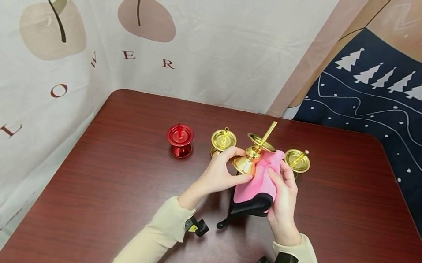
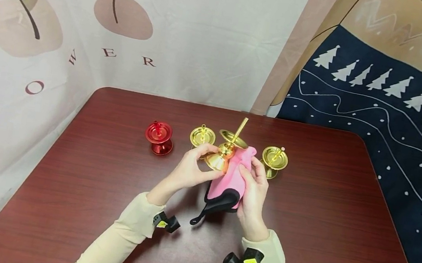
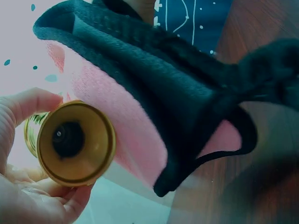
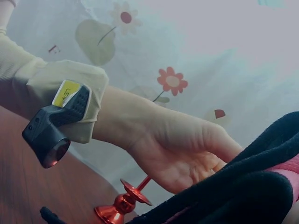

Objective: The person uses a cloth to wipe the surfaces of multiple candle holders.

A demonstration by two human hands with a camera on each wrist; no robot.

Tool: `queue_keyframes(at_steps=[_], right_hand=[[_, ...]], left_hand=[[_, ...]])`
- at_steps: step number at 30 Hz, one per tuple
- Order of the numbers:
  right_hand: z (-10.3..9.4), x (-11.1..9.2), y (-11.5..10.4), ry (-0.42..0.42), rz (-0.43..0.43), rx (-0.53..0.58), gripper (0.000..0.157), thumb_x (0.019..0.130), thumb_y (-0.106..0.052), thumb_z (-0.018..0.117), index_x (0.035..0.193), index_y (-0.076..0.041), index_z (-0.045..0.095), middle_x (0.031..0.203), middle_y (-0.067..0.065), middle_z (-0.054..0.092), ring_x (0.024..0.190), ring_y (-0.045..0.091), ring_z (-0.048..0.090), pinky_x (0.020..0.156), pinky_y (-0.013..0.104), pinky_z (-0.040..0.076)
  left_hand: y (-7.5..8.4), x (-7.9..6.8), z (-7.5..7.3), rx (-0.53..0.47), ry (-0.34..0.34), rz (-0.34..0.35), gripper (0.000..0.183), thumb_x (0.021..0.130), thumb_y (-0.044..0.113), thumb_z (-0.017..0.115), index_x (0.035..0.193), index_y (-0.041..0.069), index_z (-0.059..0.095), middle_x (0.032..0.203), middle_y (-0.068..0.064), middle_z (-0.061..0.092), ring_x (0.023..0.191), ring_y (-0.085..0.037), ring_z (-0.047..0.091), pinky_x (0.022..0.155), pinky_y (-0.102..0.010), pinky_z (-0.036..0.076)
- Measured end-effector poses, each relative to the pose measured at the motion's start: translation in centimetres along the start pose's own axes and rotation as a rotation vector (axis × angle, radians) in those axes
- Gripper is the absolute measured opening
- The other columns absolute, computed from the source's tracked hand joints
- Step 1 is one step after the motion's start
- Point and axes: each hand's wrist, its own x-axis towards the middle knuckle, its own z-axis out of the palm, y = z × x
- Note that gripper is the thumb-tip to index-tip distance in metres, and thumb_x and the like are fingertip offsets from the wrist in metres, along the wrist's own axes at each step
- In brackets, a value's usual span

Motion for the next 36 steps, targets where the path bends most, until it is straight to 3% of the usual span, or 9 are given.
queue_keyframes(at_steps=[7, 14, 23, 28, 32, 36], right_hand=[[0.1, 0.1, -0.4, -0.011, 0.002, 0.059, 0.028, 0.092, 0.002, 0.048, 0.098, -0.019, 0.066, 0.091, 0.001, 0.063, 0.074, 0.012, 0.063, 0.064, 0.022, 0.052], [0.2, -0.1, -0.4, -0.007, -0.022, 0.123, 0.026, 0.092, 0.003, 0.049, 0.101, -0.015, 0.065, 0.094, 0.003, 0.063, 0.078, 0.014, 0.062, 0.066, 0.022, 0.051], [0.5, -0.3, 0.0, -0.001, -0.097, 0.163, 0.025, 0.09, 0.004, 0.052, 0.101, -0.014, 0.065, 0.1, 0.003, 0.062, 0.085, 0.015, 0.06, 0.071, 0.022, 0.05], [0.3, -0.3, 0.7, -0.001, -0.228, 0.047, 0.029, 0.087, 0.009, 0.054, 0.1, -0.014, 0.066, 0.094, 0.002, 0.063, 0.083, 0.013, 0.061, 0.069, 0.022, 0.051], [0.0, -0.4, 1.4, -0.06, -0.452, -0.131, 0.037, 0.082, 0.016, 0.053, 0.102, -0.012, 0.067, 0.092, 0.0, 0.065, 0.084, 0.01, 0.062, 0.072, 0.02, 0.051], [0.1, -0.6, 1.4, -0.118, -0.67, -0.258, 0.03, 0.08, 0.015, 0.057, 0.104, 0.0, 0.067, 0.098, 0.001, 0.066, 0.086, 0.01, 0.06, 0.077, 0.02, 0.049]], left_hand=[[0.0, -0.1, 0.3, -0.12, 0.011, -0.025, 0.049, 0.069, 0.005, 0.08, 0.112, -0.002, 0.058, 0.106, -0.015, 0.064, 0.093, -0.02, 0.058, 0.084, -0.036, 0.047], [0.3, 0.0, 0.9, -0.407, 0.032, -0.174, 0.052, 0.07, -0.009, 0.074, 0.118, -0.007, 0.055, 0.116, -0.021, 0.057, 0.097, -0.015, 0.058, 0.088, -0.032, 0.048], [1.0, 0.0, 1.8, -0.676, 0.222, -0.325, 0.059, 0.067, -0.019, 0.068, 0.118, -0.011, 0.041, 0.119, -0.027, 0.057, 0.098, -0.015, 0.059, 0.088, -0.026, 0.046], [1.2, -0.1, 2.2, -0.643, 0.286, -0.297, 0.053, 0.065, -0.019, 0.07, 0.113, -0.012, 0.046, 0.115, -0.026, 0.058, 0.089, -0.013, 0.06, 0.08, -0.027, 0.049], [1.2, -0.1, 2.3, -0.519, 0.315, -0.233, 0.055, 0.064, -0.016, 0.073, 0.112, -0.013, 0.047, 0.113, -0.027, 0.058, 0.092, -0.024, 0.061, 0.084, -0.041, 0.049], [1.0, -0.1, 2.4, -0.44, 0.319, -0.191, 0.057, 0.064, -0.014, 0.075, 0.113, -0.014, 0.045, 0.112, -0.029, 0.058, 0.095, -0.037, 0.06, 0.085, -0.05, 0.047]])
